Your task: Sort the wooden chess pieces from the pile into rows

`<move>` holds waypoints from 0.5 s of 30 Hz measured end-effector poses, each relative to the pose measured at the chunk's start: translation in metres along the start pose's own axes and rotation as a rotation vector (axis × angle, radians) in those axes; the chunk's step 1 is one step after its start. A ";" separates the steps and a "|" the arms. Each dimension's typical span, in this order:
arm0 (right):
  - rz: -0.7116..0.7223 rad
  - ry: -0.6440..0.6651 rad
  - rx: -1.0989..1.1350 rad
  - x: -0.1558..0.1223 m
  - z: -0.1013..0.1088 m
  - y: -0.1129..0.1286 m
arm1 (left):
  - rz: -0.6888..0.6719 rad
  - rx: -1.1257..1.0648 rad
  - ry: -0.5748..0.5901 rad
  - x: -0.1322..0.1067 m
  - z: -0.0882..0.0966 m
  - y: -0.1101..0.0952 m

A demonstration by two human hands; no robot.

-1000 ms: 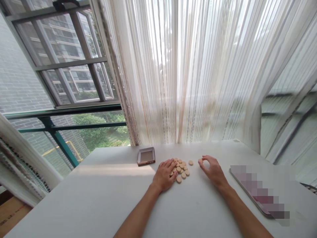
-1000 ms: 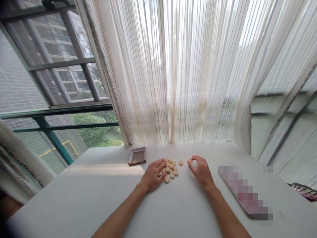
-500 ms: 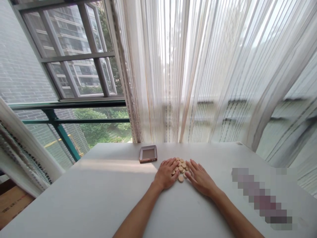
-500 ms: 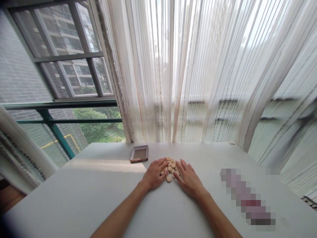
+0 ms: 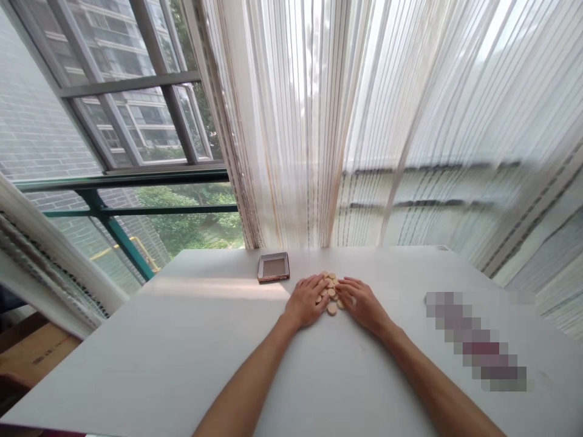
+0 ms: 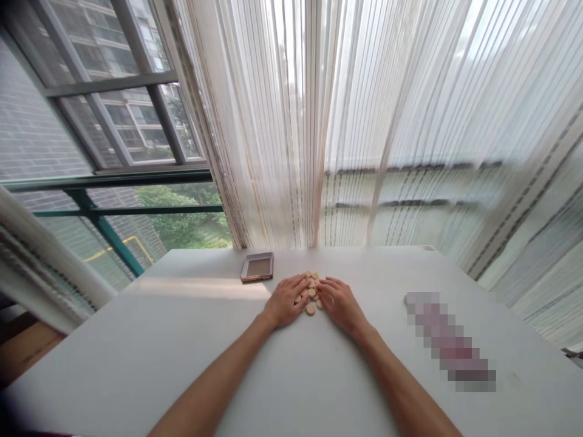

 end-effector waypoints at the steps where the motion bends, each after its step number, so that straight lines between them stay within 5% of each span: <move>1: 0.010 -0.011 0.012 0.001 0.000 0.001 | 0.000 0.002 0.004 0.000 -0.001 0.000; 9: -0.037 -0.045 0.073 0.004 0.007 0.006 | 0.002 -0.008 0.024 0.001 -0.003 0.002; 15: -0.277 -0.169 -0.064 -0.003 0.034 -0.034 | 0.005 -0.014 0.023 0.001 -0.003 0.002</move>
Point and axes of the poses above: each hand's wrist, its own x-axis towards the middle knuckle, its own z-axis out of the back of the hand, y = z × x, the point moved 3 cm from there along x, towards the middle knuckle, and after that the axes turned 6 degrees about -x, right-handed, at the moved point
